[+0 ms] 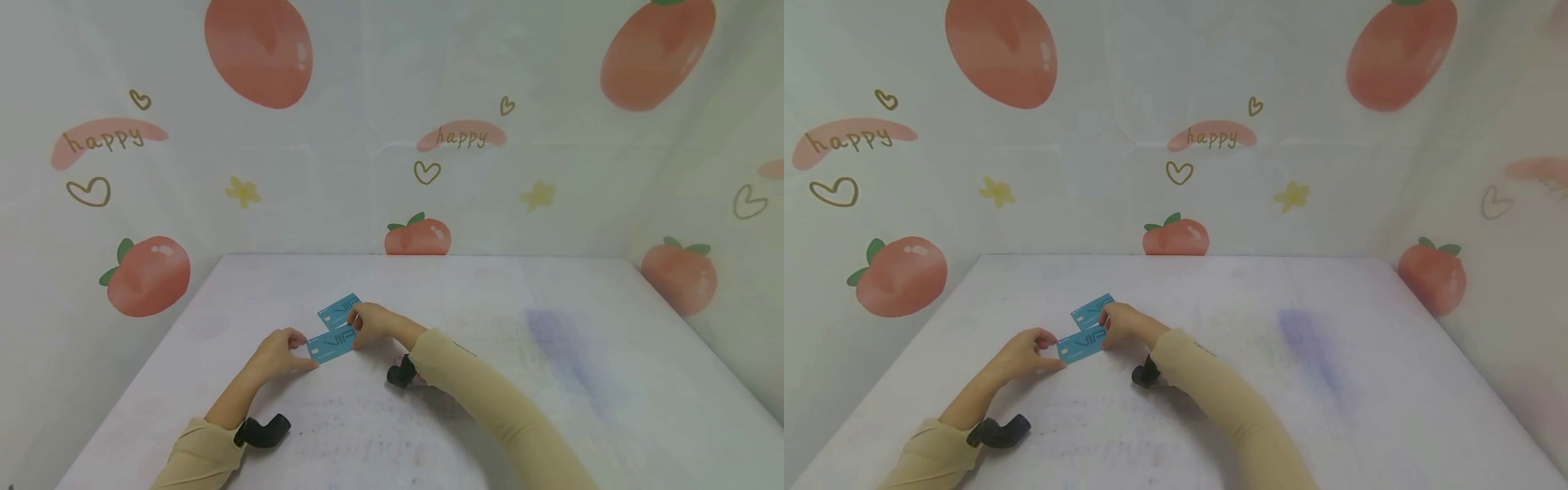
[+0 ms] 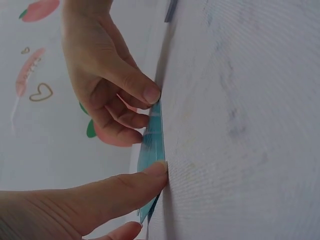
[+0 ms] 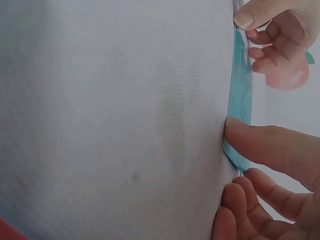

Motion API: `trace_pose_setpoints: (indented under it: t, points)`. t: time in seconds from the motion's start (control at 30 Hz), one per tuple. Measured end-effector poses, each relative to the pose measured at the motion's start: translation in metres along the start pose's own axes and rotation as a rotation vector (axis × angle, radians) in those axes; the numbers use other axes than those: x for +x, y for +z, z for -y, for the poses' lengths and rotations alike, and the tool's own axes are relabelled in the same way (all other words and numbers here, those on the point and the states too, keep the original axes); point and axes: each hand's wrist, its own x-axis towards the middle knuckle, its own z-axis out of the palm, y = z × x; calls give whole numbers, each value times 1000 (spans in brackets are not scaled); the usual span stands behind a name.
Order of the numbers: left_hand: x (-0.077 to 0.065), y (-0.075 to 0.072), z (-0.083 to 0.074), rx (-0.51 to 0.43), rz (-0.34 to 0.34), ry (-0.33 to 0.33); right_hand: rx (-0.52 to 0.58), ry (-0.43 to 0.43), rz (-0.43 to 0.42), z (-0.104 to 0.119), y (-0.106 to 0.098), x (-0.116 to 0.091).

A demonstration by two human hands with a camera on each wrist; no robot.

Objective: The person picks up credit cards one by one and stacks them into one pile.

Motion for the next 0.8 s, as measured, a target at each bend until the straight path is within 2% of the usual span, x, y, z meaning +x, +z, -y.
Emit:
trace_pose_setpoints:
  t: [0.37, 0.57, 0.8]
  points:
    - [0, 1, -3, -37, 6, -43, 34, -7, -2, 3, -1, -4]
    - [0, 0, -4, -32, 8, -43, 34, -36, -24, 3, 0, -5]
    - [-1, 1, -7, -30, 12, -60, 34, -25, -32, 4, 0, -7]
